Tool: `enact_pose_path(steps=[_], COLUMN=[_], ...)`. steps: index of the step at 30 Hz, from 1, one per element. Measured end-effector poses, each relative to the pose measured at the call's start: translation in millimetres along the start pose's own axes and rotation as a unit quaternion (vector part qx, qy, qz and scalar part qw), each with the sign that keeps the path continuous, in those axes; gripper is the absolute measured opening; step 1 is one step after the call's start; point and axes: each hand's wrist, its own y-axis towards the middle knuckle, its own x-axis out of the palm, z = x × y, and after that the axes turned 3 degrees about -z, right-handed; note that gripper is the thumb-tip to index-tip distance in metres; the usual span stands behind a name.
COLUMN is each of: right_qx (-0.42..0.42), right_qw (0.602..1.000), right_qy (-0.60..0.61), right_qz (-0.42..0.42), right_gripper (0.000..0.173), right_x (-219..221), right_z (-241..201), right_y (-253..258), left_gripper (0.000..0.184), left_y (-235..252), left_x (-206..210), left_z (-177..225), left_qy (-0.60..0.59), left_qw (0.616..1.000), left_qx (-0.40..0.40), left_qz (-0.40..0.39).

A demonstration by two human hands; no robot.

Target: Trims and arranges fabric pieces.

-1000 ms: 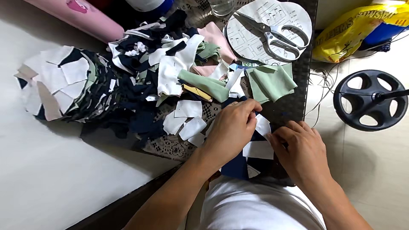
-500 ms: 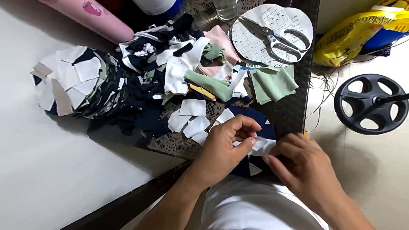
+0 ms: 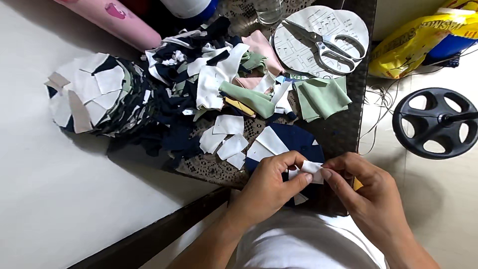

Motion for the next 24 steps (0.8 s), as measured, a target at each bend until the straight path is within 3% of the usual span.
enact_pose_path(steps=[3,7,10,24], right_qx=[0.023,0.002,0.0,-0.001], right_qw=[0.997,0.975,0.959,0.938], right_qy=[-0.067,-0.213,-0.277,-0.341], right_qz=[0.021,0.063,0.068,0.059], right_gripper=[0.019,0.019,0.02,0.022], right_x=[4.8,15.5,20.1,20.0], right_z=[12.9,26.9,29.7,35.0], right_y=[2.0,7.9,13.0,26.7], left_gripper=[0.01,0.018,0.018,0.019], left_y=[3.5,11.2,18.6,34.0], left_x=[5.2,12.9,17.5,19.9], left_z=[-0.7,-7.6,-12.0,-20.6], left_qy=[0.023,0.293,0.391,0.457], left_qw=[0.998,0.949,0.911,0.875], left_qx=[-0.043,-0.03,-0.005,0.004], left_qz=[0.041,0.114,0.134,0.162])
